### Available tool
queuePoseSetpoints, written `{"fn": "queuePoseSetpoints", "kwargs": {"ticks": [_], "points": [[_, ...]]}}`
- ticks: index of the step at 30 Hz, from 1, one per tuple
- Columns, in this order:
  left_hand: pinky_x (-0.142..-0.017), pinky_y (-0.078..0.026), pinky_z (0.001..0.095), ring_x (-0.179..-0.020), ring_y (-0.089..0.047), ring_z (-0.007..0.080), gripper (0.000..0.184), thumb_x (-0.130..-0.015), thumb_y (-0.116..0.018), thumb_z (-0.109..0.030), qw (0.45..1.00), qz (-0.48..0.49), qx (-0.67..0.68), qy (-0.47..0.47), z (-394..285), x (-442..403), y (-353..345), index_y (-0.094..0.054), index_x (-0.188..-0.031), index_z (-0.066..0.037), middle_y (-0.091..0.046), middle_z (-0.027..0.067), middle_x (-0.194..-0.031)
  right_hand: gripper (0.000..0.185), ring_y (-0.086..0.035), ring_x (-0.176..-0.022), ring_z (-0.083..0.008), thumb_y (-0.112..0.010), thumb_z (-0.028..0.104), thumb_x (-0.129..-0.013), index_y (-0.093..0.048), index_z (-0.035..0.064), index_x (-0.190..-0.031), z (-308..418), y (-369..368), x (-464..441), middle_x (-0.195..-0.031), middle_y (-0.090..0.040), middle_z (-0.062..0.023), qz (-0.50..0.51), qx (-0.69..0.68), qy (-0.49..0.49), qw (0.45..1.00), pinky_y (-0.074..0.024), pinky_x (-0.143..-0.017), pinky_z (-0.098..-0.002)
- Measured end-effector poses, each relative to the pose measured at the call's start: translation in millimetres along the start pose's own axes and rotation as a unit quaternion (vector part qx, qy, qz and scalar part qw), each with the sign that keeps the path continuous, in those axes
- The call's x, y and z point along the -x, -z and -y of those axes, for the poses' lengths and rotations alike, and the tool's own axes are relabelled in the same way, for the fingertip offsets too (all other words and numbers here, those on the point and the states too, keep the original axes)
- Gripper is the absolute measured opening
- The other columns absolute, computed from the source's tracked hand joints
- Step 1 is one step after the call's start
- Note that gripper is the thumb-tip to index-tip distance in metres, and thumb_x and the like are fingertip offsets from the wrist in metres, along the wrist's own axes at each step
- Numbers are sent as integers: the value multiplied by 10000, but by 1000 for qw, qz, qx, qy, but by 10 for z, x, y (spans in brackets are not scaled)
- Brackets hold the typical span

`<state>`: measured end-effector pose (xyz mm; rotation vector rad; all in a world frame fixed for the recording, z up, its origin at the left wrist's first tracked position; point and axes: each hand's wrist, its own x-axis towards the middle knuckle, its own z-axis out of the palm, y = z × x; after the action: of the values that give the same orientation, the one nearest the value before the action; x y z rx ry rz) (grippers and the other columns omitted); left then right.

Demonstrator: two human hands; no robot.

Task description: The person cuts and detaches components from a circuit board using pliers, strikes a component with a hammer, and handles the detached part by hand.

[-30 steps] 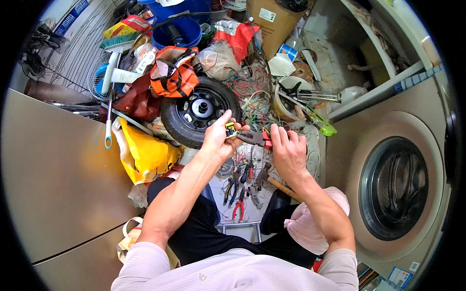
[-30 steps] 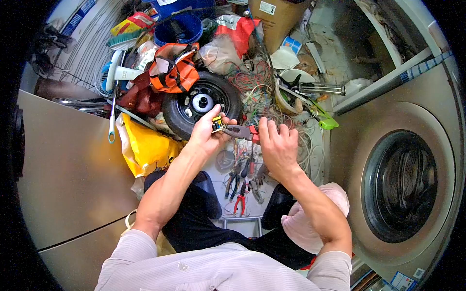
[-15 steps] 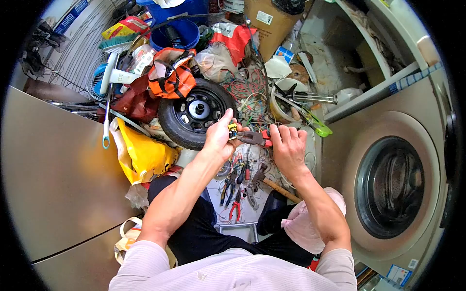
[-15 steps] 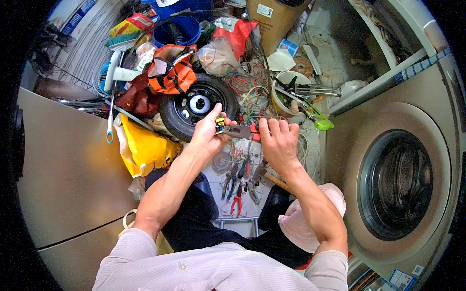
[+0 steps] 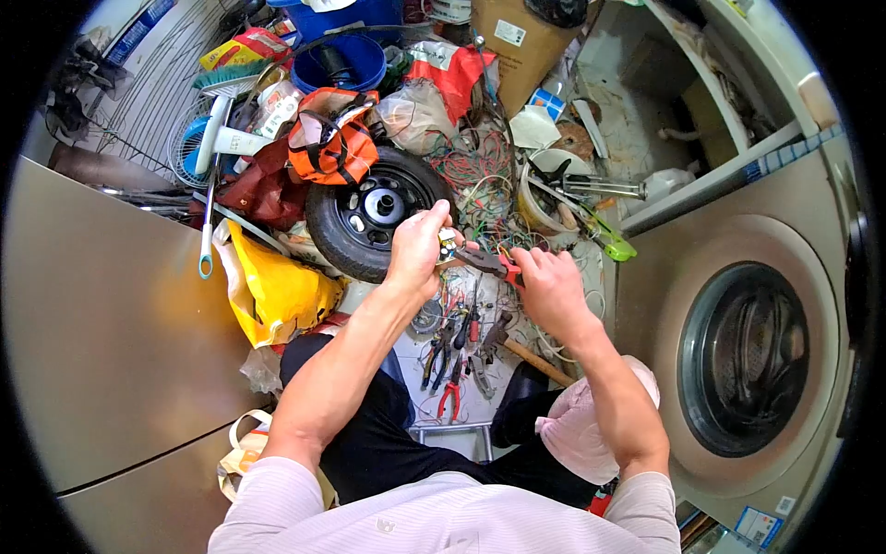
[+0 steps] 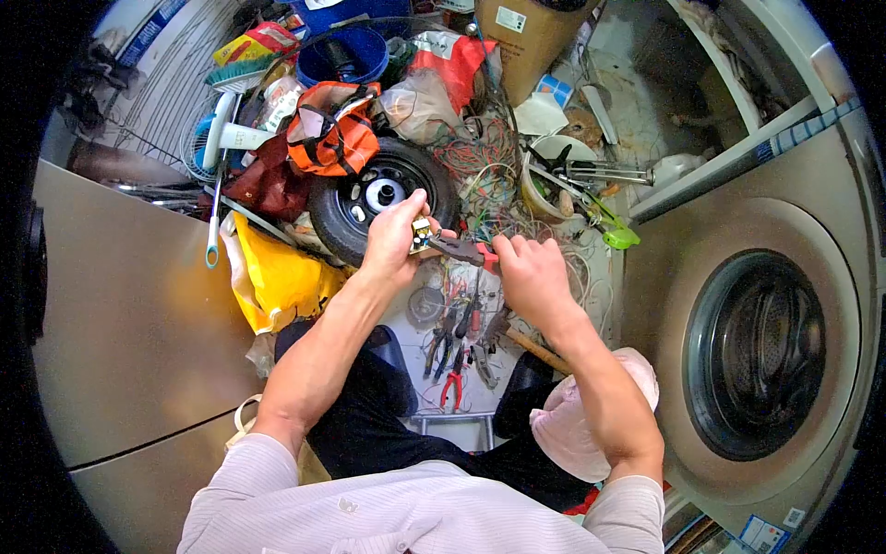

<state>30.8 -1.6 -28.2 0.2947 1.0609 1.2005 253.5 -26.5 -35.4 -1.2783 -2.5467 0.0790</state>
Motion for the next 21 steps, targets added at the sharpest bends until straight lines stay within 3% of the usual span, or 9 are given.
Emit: {"fn": "queuePoseSetpoints", "kwargs": {"ticks": [3,9,16,18,21], "points": [[-586,-590,414,-675,-718,310,266,-1023,-563,-305,999,-26,26,19,4,12,-46,-552,-871,-86,-632,91,-679,389,-626,-823,-246,-672,53,-760,-604,31,-1143,61,-38,-1,-906,-639,-83,0,68,-16,998,-424,-742,-388],[-618,-602,447,-695,-723,341,250,-1029,-547,-309,999,-29,18,-9,55,-86,-30,-543,-906,-91,-655,120,-697,478,-618,-863,-226,-625,58,-806,-567,-32,-1272,80,-44,-8,-952,-640,-82,-60,76,14,995,-438,-795,-388],[-693,-611,538,-746,-721,370,270,-1027,-561,-317,996,-46,75,22,84,-60,-9,-542,-916,-71,-678,171,-764,494,-613,-886,-247,-618,53,-806,-552,-43,-1286,98,-72,6,-989,-634,-109,-44,75,14,996,-439,-809,-386],[-707,-605,568,-761,-719,380,270,-1026,-569,-314,994,-40,99,30,69,-52,-1,-545,-918,-67,-681,176,-787,412,-590,-787,-235,-608,106,-819,-576,-24,-1207,112,-69,-16,-883,-599,-80,-78,84,37,993,-426,-725,-379],[-707,-604,563,-753,-720,377,276,-1025,-575,-322,994,-48,93,35,50,-19,-6,-557,-914,-70,-685,167,-769,355,-591,-783,-242,-616,101,-811,-586,2,-1150,117,-109,7,-859,-586,-83,-63,72,37,995,-430,-710,-380]]}}
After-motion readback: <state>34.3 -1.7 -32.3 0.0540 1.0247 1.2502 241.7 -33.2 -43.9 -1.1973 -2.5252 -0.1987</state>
